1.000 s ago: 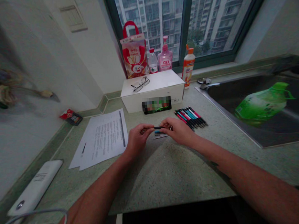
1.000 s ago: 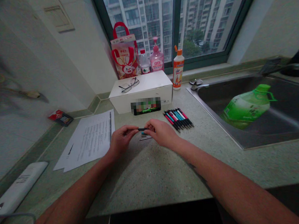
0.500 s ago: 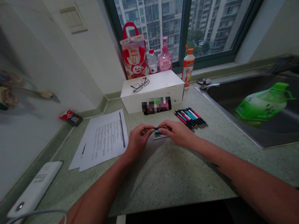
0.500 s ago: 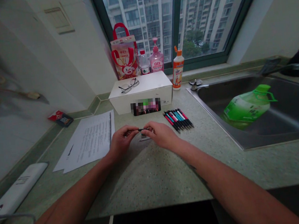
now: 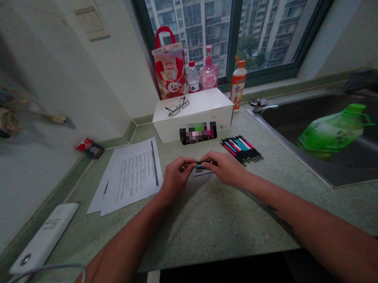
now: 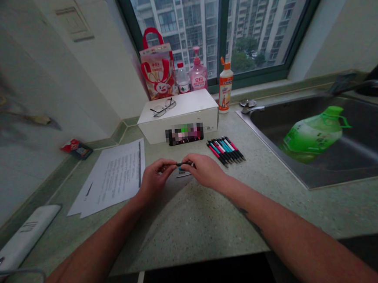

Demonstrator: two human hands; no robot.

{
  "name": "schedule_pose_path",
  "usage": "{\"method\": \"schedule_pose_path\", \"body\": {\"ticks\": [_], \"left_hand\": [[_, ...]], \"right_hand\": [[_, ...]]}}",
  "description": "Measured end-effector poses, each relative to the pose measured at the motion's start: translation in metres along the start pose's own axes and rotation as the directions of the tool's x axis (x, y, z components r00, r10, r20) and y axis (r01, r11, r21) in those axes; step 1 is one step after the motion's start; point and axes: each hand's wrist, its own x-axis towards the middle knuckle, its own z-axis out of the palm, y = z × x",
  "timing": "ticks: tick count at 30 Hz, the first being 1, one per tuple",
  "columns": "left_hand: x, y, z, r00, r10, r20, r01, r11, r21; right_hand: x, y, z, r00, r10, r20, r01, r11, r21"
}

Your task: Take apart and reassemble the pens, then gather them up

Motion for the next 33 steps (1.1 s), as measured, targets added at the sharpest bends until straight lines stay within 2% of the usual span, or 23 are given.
{"method": "schedule_pose_path", "body": {"ticks": [3, 7, 11, 14, 19, 22, 26, 33], "left_hand": [[0.0, 0.0, 0.0, 1.0, -0.019, 0.011, 0.019, 1.0, -0.002], [0.001, 0.0, 0.0, 0.998, -0.047, 0.048, 0.046, 0.999, 0.023], [0.001, -0.004, -0.001, 0.996, -0.068, 0.065, 0.056, 0.983, 0.174], [0.001, -0.006, -0.001, 0.992, -0.093, 0.085, 0.065, 0.954, 0.294], [-0.001, -0.01, -0.002, 0.979, -0.113, 0.168, 0.033, 0.908, 0.417], [-0.001, -0.013, -0.001, 0.977, -0.114, 0.18, 0.026, 0.902, 0.431], [-0.001, -0.016, -0.001, 0.983, -0.081, 0.166, 0.007, 0.914, 0.405], [0.0, -0.009, -0.003, 0.977, -0.141, 0.161, 0.069, 0.919, 0.387]], "right_hand": [[0.0, 0.003, 0.001, 0.999, -0.008, -0.054, 0.01, 0.999, 0.033], [-0.001, 0.002, -0.001, 0.999, -0.018, -0.033, 0.017, 1.0, -0.022], [-0.002, 0.0, -0.002, 0.999, -0.011, 0.041, 0.017, 0.989, -0.146], [-0.003, -0.001, -0.001, 0.993, -0.01, 0.116, 0.029, 0.985, -0.17], [-0.007, 0.0, 0.002, 0.969, -0.066, 0.239, 0.122, 0.966, -0.228], [-0.008, 0.001, 0.002, 0.958, -0.081, 0.275, 0.156, 0.952, -0.263], [-0.007, 0.001, 0.0, 0.96, -0.096, 0.264, 0.171, 0.945, -0.277], [-0.007, 0.0, -0.003, 0.964, -0.077, 0.255, 0.159, 0.935, -0.319]]}}
